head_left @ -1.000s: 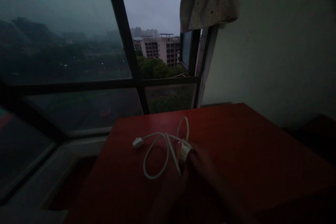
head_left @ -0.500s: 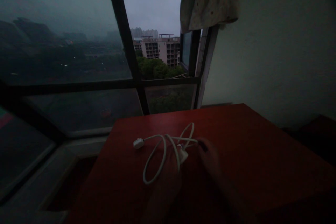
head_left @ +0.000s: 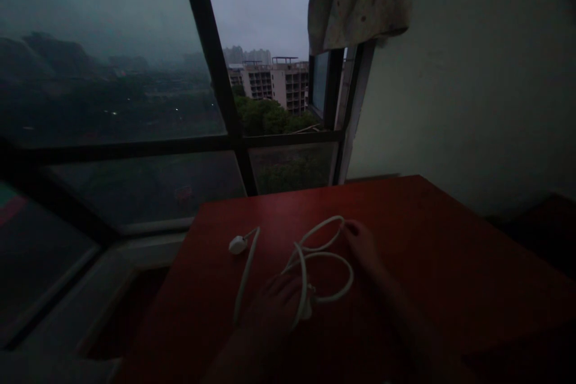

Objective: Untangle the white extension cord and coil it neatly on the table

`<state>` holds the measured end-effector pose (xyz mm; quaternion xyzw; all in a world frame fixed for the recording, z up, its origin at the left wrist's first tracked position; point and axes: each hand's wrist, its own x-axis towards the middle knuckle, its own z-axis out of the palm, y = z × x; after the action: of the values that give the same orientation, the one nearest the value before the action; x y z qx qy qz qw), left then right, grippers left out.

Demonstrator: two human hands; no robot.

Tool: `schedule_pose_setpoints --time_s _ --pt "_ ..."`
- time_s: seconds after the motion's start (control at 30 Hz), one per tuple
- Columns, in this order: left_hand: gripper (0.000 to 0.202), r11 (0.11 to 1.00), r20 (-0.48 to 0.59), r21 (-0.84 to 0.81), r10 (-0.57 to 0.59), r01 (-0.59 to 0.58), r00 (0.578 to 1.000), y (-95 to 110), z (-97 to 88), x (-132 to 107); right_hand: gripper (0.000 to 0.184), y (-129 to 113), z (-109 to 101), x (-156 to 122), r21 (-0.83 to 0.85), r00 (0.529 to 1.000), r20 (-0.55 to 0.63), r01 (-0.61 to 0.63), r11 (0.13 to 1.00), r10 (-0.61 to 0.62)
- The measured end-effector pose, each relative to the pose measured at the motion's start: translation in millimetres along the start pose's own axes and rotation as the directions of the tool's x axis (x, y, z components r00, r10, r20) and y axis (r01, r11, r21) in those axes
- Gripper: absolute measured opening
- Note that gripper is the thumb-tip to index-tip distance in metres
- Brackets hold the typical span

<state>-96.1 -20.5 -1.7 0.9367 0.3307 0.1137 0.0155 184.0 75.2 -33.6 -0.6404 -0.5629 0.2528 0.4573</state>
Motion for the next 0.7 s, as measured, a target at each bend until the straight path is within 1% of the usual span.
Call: schedule_pose_setpoints --time_s 0.1,0.2,0.27,0.33,0.37,0.43,0.5,0.53,0.6,0.63,0.7 --pt "0.046 1.0 0.016 -0.014 0.011 -0.011 1.0 14 5.0 2 0.03 -7 -1 9 -0.142 0.997 0.075 0.014 0.99 -0.003" --pt "0.046 0.998 0.015 -0.058 -0.032 0.033 0.999 30 8.8 10 0.029 -13 -5 6 -0.193 0.984 0.178 0.05 0.98 -0.015" --pt "0.047 0.988 -0.006 -0.125 -0.091 0.09 0.996 42 7.5 17 0.029 -13 -9 -4 -0.187 0.967 0.252 0.082 0.979 -0.033" --pt "0.047 0.962 -0.057 -0.231 -0.16 0.142 0.986 53 3.0 23 0.03 -11 -14 -17 -0.189 0.956 0.292 0.071 0.979 -0.013" --pt "0.047 0.94 -0.086 -0.294 -0.208 0.175 0.974 58 0.5 26 0.031 -10 -17 -25 -0.194 0.955 0.298 0.058 0.979 0.003" --pt "0.042 0.879 -0.122 -0.405 -0.325 0.251 0.938 63 -3.1 30 0.03 -6 -22 -39 -0.185 0.955 0.297 0.043 0.982 0.014" --pt "0.037 0.835 -0.115 -0.449 -0.405 0.317 0.907 60 -2.2 33 0.03 -3 -26 -50 -0.144 0.953 0.302 0.053 0.988 -0.007" --pt "0.036 0.835 -0.096 -0.441 -0.409 0.33 0.907 56 0.1 32 0.031 0 -29 -53 -0.122 0.953 0.302 0.057 0.991 -0.018" --pt "0.039 0.859 -0.051 -0.388 -0.382 0.334 0.923 42 6.8 30 0.032 6 -35 -55 -0.077 0.956 0.292 0.053 0.996 -0.028" --pt "0.042 0.868 -0.037 -0.358 -0.381 0.344 0.924 33 10.0 27 0.032 10 -38 -54 -0.06 0.956 0.291 0.045 0.997 -0.026" --pt "0.047 0.864 -0.073 -0.309 -0.438 0.398 0.896 14 13.4 21 0.032 18 -47 -47 -0.06 0.952 0.305 0.039 0.997 -0.019"
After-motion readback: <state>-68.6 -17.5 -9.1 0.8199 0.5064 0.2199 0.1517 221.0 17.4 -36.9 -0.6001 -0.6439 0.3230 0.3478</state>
